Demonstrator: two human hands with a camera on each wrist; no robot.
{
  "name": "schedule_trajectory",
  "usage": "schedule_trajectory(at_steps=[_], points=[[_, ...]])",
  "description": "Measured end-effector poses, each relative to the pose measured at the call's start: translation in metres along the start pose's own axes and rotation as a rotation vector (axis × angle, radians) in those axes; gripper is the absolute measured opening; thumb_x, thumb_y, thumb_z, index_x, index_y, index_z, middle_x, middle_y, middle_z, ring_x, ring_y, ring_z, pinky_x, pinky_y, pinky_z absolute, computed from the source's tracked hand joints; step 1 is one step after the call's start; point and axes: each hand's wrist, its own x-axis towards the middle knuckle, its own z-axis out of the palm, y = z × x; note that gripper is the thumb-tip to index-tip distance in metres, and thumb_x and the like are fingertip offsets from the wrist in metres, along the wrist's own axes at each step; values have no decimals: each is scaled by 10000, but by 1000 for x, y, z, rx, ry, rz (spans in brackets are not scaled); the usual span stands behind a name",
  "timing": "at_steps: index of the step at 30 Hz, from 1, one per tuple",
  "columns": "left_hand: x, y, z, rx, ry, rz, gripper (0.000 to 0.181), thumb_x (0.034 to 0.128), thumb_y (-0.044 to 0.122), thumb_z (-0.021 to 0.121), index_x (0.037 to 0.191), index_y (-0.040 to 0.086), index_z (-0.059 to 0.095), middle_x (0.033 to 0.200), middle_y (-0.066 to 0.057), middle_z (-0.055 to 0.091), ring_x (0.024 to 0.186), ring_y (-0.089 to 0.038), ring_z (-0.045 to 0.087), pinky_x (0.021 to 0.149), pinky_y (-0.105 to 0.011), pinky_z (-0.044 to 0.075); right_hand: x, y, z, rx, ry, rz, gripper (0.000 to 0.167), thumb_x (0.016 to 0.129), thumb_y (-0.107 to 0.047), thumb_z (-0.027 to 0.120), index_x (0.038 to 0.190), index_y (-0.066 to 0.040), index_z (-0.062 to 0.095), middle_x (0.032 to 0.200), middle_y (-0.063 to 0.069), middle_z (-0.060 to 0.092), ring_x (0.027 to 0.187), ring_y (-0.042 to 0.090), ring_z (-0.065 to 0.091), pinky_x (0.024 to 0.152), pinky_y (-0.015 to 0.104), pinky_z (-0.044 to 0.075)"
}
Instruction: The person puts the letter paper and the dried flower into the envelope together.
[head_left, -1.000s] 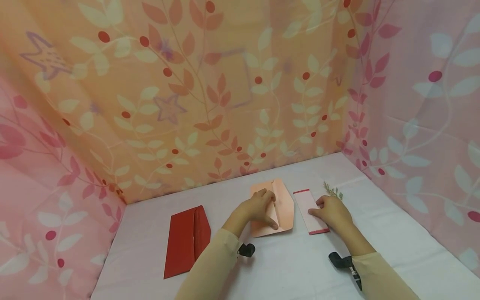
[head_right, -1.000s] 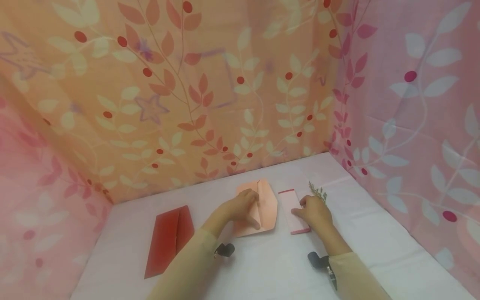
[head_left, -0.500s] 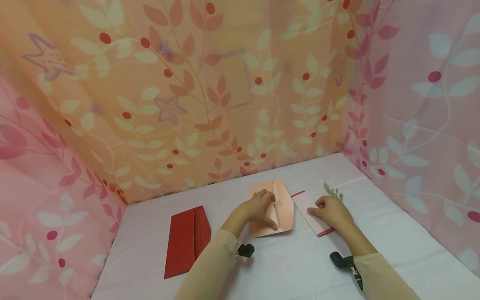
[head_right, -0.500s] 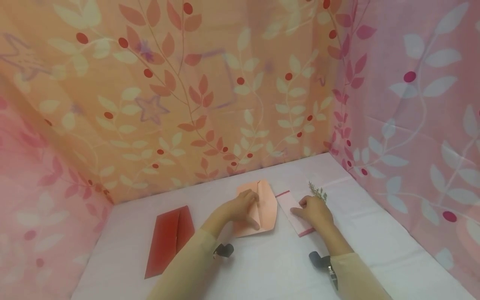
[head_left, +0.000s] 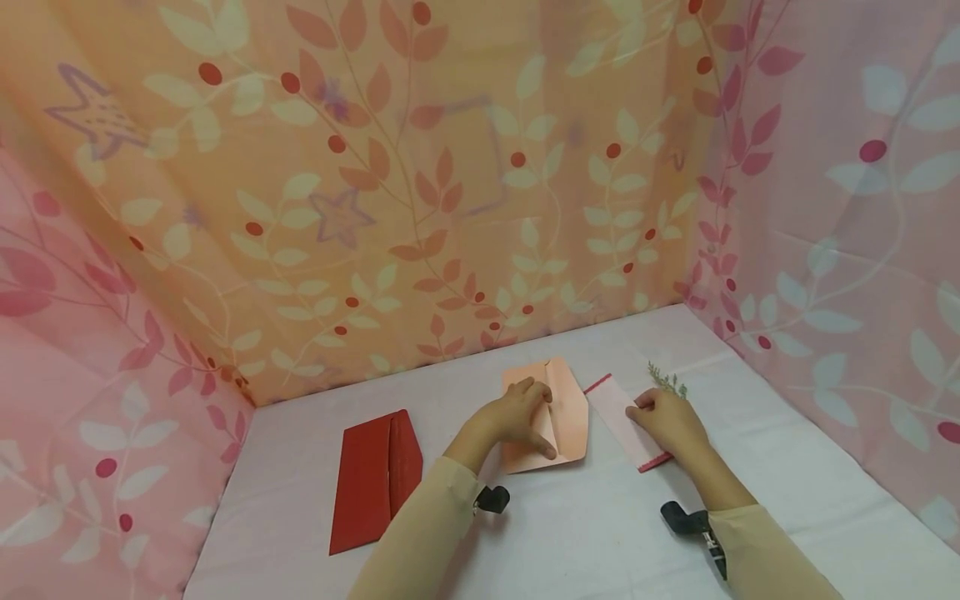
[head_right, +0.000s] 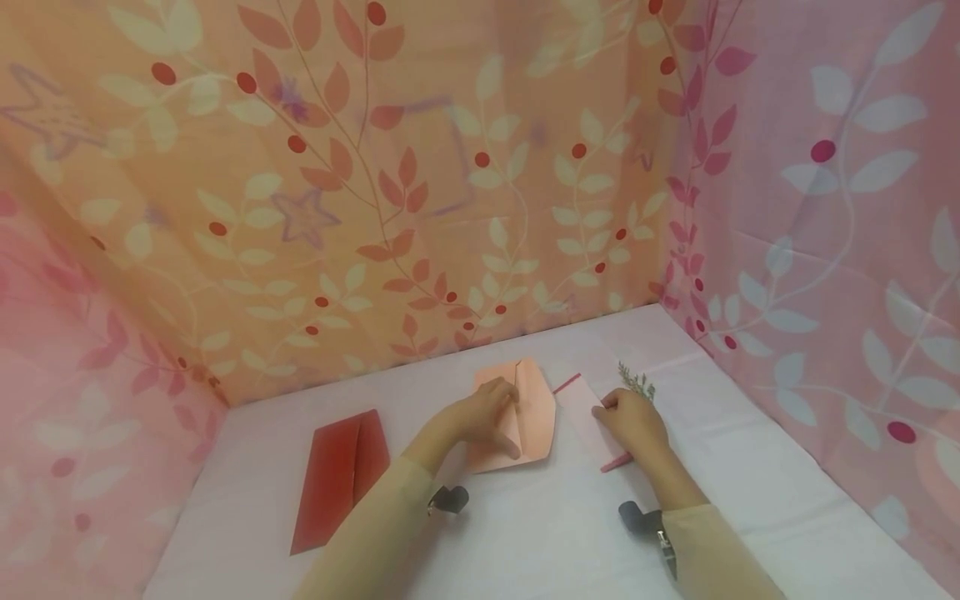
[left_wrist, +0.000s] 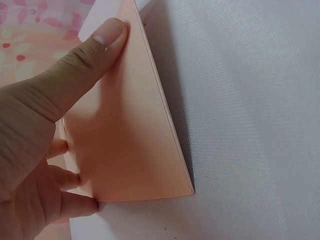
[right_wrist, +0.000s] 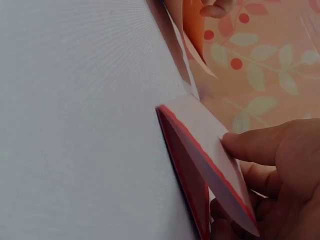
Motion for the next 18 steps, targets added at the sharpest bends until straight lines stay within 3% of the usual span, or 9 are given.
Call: schedule_trajectory(at_steps=[9, 18], points=[[-2, 2, 0, -2, -2, 8, 886, 646, 630, 901, 1326, 294, 444, 1403, 52, 415, 1259, -196, 434, 978, -425, 519, 4, 5, 0, 112, 86, -22, 278, 974, -295, 684, 1043, -28, 715, 1002, 157, 721, 883, 278, 637, 760, 415, 484], [-1, 2, 0, 14, -8, 4, 902, 642, 614, 911, 1341, 286, 446, 1415, 33, 419, 1258, -206, 429, 985, -438, 518, 9, 9, -2, 254, 120, 6, 335, 1019, -287, 636, 1168, 13, 664, 1142, 228, 680, 1059, 354, 615, 891, 464, 471]])
